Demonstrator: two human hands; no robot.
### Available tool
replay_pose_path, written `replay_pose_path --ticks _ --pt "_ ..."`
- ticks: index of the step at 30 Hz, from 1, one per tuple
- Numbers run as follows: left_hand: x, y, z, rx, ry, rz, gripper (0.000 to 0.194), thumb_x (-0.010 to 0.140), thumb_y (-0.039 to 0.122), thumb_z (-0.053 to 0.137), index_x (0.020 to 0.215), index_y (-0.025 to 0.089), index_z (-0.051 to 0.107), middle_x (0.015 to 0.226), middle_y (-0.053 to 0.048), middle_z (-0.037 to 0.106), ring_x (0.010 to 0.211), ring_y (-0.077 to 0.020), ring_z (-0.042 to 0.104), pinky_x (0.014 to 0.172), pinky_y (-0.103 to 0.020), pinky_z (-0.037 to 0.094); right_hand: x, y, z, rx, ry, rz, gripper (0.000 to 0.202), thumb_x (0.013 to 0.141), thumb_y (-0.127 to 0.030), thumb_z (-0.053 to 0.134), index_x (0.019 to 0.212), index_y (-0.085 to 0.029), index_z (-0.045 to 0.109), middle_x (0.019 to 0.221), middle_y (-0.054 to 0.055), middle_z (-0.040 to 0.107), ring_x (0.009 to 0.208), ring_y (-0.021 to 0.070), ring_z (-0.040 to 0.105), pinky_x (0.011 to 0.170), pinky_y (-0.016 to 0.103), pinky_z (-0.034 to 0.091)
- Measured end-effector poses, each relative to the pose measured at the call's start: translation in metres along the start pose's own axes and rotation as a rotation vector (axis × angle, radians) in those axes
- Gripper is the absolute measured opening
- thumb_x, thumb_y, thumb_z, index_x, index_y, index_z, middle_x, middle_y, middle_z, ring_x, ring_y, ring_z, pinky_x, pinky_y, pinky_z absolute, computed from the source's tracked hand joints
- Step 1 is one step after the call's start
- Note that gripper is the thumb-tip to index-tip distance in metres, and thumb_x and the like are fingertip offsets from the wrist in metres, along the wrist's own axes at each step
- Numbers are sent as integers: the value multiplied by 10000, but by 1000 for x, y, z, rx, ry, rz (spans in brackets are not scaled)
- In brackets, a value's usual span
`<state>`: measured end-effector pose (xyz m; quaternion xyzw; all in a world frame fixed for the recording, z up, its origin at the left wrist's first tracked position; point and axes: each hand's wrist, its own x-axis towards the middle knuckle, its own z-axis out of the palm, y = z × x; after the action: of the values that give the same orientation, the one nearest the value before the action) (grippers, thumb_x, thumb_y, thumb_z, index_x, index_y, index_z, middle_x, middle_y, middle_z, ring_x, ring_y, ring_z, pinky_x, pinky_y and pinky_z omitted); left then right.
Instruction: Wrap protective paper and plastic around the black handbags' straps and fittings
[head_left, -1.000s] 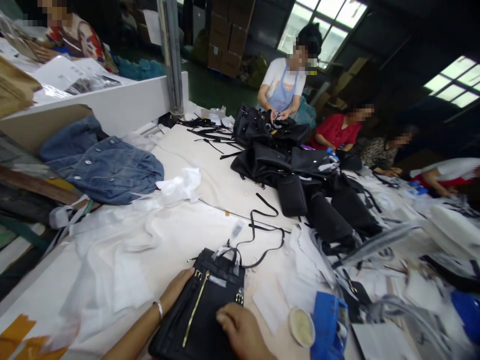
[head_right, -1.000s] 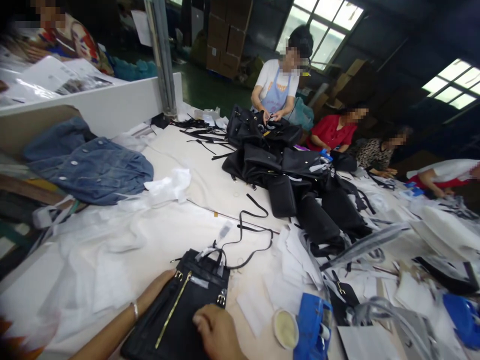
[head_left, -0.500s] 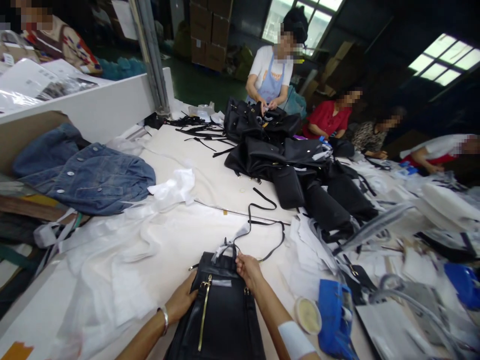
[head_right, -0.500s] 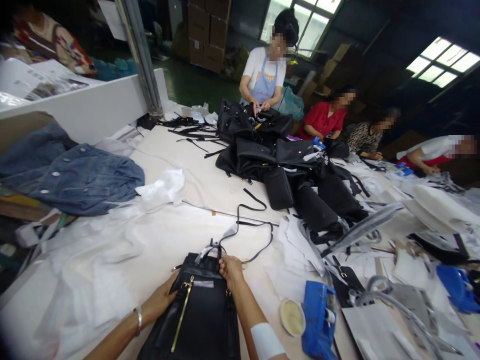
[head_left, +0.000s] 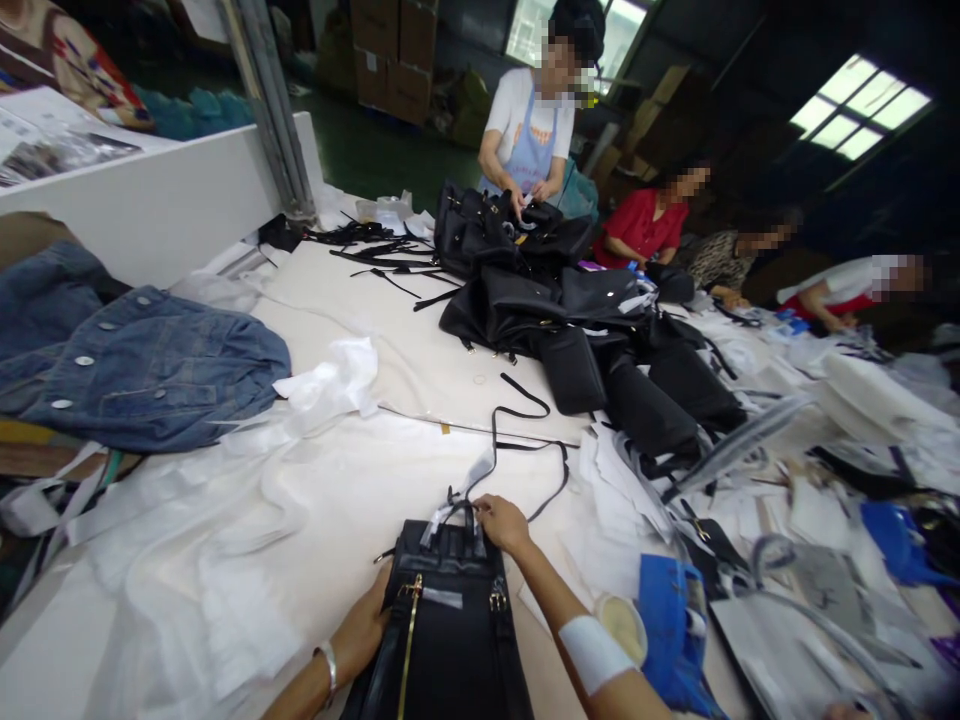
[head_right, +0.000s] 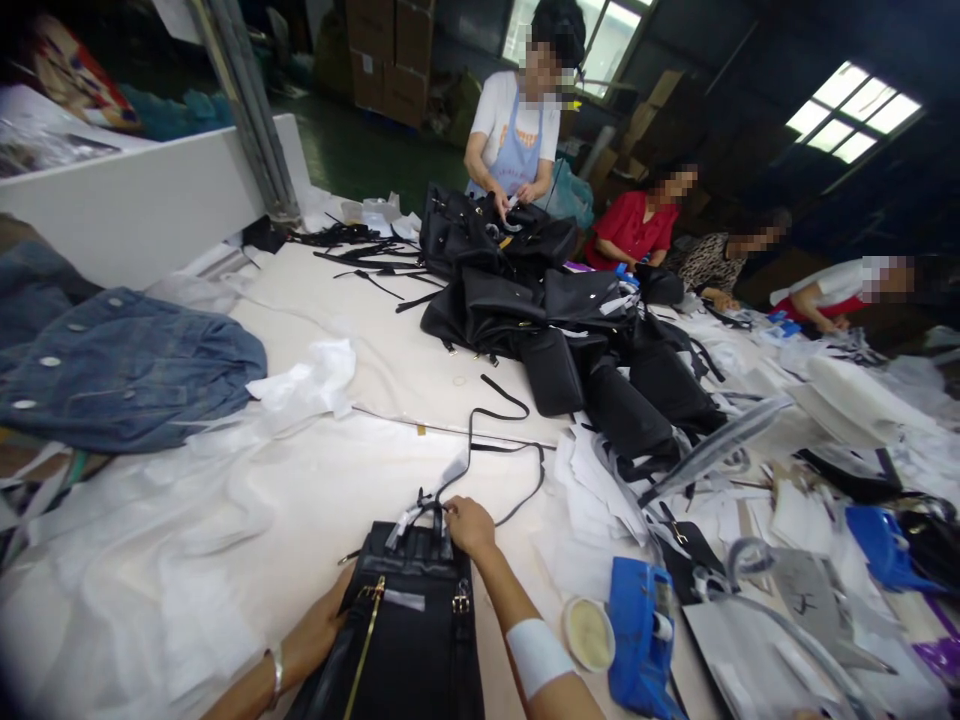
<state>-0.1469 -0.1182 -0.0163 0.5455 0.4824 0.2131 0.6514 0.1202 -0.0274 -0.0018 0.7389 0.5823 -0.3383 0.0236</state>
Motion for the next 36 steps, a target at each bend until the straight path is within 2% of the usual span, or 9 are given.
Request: replay_pose_path --ticks 3,10,12,14,16,18,23,28,36 --pt "0 2 -1 -21 2 -28 626 862 451 434 1422 259 232 1442 -52 384 1315 -251 354 1110 -407 245 4 -2 -16 -106 -15 -92 239 841 -197 455 1014 -224 619 993 52 672 970 204 586 798 278 369" --pt "3 -2 -3 -38 -19 -36 628 869 430 420 1433 262 200 1479 -41 317 1353 -239 285 1123 -401 215 34 -17 -51 -329 -160 -336 397 850 -231 505 1246 -260 489 1023 82 672 975 241 603 809 312 400" --pt "4 -8 -3 -27 -11 -45 628 865 432 419 1431 257 211 1490 -35 294 1371 -237 239 1135 -406 180 47 -24 -54 -422 -232 -363 320 797 -234 593 1117 -244 597 969 88 687 930 255 623 775 318 428" --pt "5 -14 -3 -14 -12 -67 627 862 439 413 1430 256 221 1489 -31 296 1380 -241 211 1144 -421 147 59 -30 -58 -468 -270 -343 173 698 -226 706 869 -208 684 858 89 700 866 269 641 740 325 449" --pt "6 -19 -2 -7 -13 -93 640 853 449 421 1430 261 220 1484 -31 306 1379 -249 214 1147 -438 126 69 -36 -66 -518 -291 -317 140 584 -214 793 638 -181 668 744 87 695 823 286 649 724 344 463" --pt "7 -21 -1 -7 3 -92 648 840 455 440 1425 264 237 1480 -30 313 1378 -254 215 1149 -443 117 77 -42 -79 -563 -296 -292 231 494 -204 840 494 -174 610 642 72 674 800 293 653 724 360 470" --pt "10 -17 -1 -7 24 -64 651 826 489 445 1410 249 283 1471 -37 331 1378 -264 210 1146 -454 127 98 -52 -139 -627 -227 -258 336 502 -240 836 384 -167 530 504 46 619 798 280 655 763 366 465" --pt "10 -16 -3 -4 19 -49 654 792 540 471 1379 279 349 1454 -9 366 1382 -261 195 1148 -419 154 111 -59 -215 -691 -102 -258 258 490 -138 829 438 -129 577 586 72 664 828 259 650 795 342 448" --pt "9 -26 -1 -4 32 -12 614 816 503 453 1375 271 354 1460 -20 355 1374 -263 222 1146 -424 159 84 -75 -327 -785 89 -254 127 673 -121 732 591 -97 638 779 81 700 940 196 618 836 307 407"
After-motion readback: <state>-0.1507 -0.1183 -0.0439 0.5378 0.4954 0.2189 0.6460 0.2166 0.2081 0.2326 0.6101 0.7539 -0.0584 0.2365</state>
